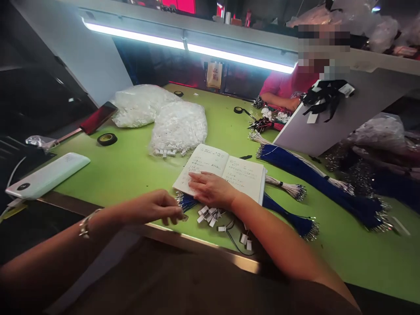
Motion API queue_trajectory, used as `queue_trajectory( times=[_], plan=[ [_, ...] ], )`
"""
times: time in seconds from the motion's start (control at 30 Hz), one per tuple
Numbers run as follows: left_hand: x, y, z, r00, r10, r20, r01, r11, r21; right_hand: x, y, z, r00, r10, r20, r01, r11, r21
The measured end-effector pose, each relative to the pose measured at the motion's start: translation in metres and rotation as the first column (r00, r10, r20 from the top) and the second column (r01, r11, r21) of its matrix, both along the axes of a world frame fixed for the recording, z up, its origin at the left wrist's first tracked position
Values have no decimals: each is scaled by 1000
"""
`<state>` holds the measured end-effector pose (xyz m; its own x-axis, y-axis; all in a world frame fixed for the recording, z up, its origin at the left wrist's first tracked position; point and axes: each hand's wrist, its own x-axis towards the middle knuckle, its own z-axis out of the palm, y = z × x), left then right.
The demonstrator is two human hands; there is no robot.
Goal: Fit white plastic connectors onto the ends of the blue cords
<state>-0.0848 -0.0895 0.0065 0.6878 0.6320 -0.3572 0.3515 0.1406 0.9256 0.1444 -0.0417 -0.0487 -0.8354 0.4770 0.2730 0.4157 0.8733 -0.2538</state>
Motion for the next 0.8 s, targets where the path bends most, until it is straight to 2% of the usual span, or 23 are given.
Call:
queue_trajectory(
  times=[0.07,0.13,0.2,0.23,0.3,0.33,0.37,0.4,0.43,0.47,0.5,0.53,0.57,0.67,0.8],
  plan=[
    [-9,12,17,999,-13,-51,22,986,166,0,3,0,998,55,24,-56,998,22],
    [-3,31,22,996,51,77,-78,913,401,-2,3,3,998,63,14,-64,997,50],
    [15,52,13,977,21,214,-144,802,580,1,0,8,999,44,-4,-44,996,79],
    [25,62,5,973,-38,229,-117,770,627,6,-3,12,1000,18,-24,-16,996,87],
    [41,75,-15,977,-175,121,42,718,695,28,-8,19,985,-118,-128,126,990,59],
    [46,77,-26,970,-240,35,142,679,720,42,-11,22,948,-241,-210,247,969,3],
    [50,78,-35,957,-288,-48,227,629,744,57,-13,25,864,-406,-298,396,913,-97],
    [51,77,-43,942,-315,-114,285,575,766,71,-15,26,731,-580,-359,529,815,-237],
    [50,74,-49,934,-322,-155,313,527,790,85,-15,26,570,-733,-371,615,680,-400],
    [49,72,-53,934,-311,-175,316,491,812,96,-16,25,426,-839,-339,638,544,-545],
    [48,69,-56,938,-293,-185,309,467,828,104,-16,23,326,-901,-288,620,433,-654],
    [47,67,-58,943,-272,-194,304,455,837,110,-16,20,275,-930,-242,587,362,-724],
    [46,65,-59,947,-249,-204,300,451,841,114,-15,17,262,-940,-219,561,333,-758],
    [49,59,-61,950,-189,-249,309,445,841,117,-12,8,280,-933,-227,568,352,-744],
    [52,52,-63,939,-138,-314,343,429,836,124,13,9,323,-934,-151,697,343,-630]
  ],
)
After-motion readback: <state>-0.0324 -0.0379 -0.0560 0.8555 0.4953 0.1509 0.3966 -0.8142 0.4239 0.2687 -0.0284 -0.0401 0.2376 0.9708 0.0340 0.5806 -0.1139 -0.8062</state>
